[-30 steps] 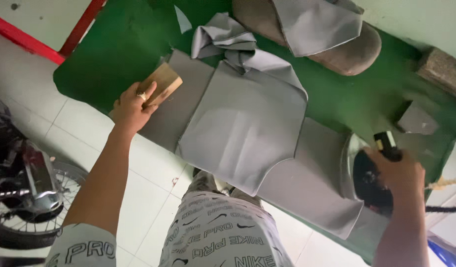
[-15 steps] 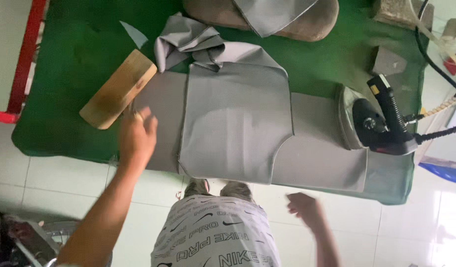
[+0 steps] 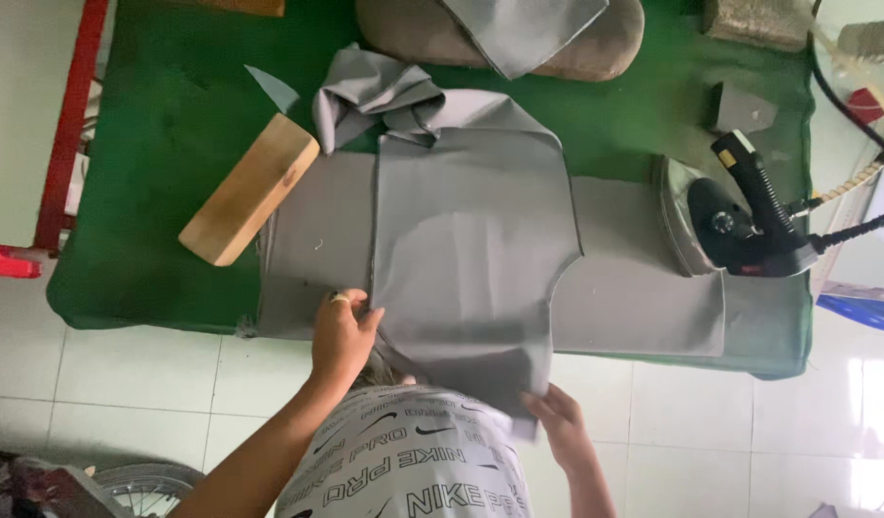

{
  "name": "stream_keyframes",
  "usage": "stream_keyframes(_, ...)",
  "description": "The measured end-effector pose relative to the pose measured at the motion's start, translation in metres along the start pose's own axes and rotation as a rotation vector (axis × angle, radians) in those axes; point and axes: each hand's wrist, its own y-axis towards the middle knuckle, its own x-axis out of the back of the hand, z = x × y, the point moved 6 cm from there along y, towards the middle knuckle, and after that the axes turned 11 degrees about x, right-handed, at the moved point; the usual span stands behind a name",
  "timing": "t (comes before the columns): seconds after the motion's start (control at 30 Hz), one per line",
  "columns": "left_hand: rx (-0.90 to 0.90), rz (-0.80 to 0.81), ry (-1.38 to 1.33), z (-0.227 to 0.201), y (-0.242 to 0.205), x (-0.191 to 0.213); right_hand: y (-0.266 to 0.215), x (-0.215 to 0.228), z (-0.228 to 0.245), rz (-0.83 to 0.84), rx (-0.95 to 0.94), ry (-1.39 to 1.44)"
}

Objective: The person irons a gray garment on a green workbench using a steam iron and a wooden block. They repeatedly smooth the fabric, reposition the garment, and press seams with the iron and block to flatten the material.

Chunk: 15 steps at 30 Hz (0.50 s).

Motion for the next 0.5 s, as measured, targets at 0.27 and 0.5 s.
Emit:
stream_keyframes(0.27,0.381,0.322,-0.315,-0.005,-0.031,0.021,-0.025,0.027,0.065,-0.126,0.036,0.312)
stream_keyframes(0.5,0.818,0.798,-0.991,-0.024,-0.055,-0.051,-0.008,0.057,0.102,-0.131,0.003,0.261)
